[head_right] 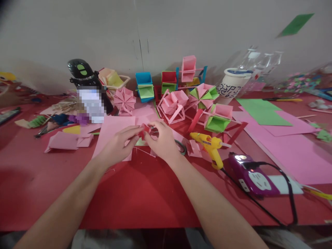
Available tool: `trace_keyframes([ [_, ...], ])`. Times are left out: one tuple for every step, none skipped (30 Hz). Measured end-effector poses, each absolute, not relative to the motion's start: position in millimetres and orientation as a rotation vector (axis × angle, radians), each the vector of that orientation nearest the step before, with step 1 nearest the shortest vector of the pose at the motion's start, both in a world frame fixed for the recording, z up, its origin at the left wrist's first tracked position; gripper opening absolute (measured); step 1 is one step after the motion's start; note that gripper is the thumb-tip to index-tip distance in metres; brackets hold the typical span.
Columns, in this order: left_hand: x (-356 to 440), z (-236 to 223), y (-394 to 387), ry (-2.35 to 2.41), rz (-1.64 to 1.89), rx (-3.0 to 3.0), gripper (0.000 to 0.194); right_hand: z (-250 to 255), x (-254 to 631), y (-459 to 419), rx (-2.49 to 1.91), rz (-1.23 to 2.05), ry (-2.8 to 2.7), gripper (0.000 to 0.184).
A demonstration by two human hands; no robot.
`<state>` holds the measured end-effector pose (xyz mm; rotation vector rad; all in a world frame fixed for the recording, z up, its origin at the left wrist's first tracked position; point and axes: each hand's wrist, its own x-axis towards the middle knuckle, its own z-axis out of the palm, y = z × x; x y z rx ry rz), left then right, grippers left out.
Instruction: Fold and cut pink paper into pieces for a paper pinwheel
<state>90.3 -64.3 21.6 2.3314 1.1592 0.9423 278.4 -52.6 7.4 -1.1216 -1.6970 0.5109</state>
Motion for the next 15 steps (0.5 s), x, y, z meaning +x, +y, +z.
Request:
trace_keyframes([
  [91,21,-65,1.136,0.951,2.337,0.038,6,278,-52,-1.127,0.498,-1.694,0.022],
  [93,20,-67,1.102,0.964,2.344,0.038,4,279,-51,-1.135,0.492,-1.688,0.023],
  [94,19,-68,1.057,0.976,2.352,0.037,3,280,-50,-1.144,0.490,-1.677,0.024],
  [94,19,-69,1.013,0.985,2.351,0.036,3,281,-49,-1.155,0.495,-1.665,0.024],
  [95,19,-70,0.980,0.990,2.332,0.034,2,282,-48,-1.166,0.503,-1.654,0.024],
  [96,20,-71,0.968,0.990,2.290,0.033,2,283,-47,-1.174,0.514,-1.643,0.024],
  [96,21,-72,0.982,0.990,2.225,0.032,3,285,-47,-1.180,0.520,-1.634,0.025],
  [97,22,-72,1.021,0.997,2.139,0.031,3,286,-47,-1.179,0.519,-1.625,0.027],
  [97,24,-72,1.073,1.008,2.039,0.030,5,286,-47,-1.170,0.513,-1.616,0.028],
  [97,25,-72,1.125,1.019,1.933,0.031,6,287,-48,-1.149,0.508,-1.613,0.030],
  [98,26,-71,1.163,1.020,1.828,0.034,8,286,-49,-1.114,0.503,-1.618,0.032],
  [98,27,-70,1.179,1.010,1.728,0.038,9,286,-50,-1.067,0.500,-1.630,0.035],
  [99,28,-70,1.171,0.988,1.640,0.044,11,285,-52,-1.011,0.492,-1.645,0.037],
  [100,29,-69,1.143,0.960,1.571,0.050,13,284,-54,-0.957,0.482,-1.668,0.039],
  [101,30,-69,1.105,0.938,1.524,0.055,15,283,-55,-0.913,0.460,-1.687,0.041],
])
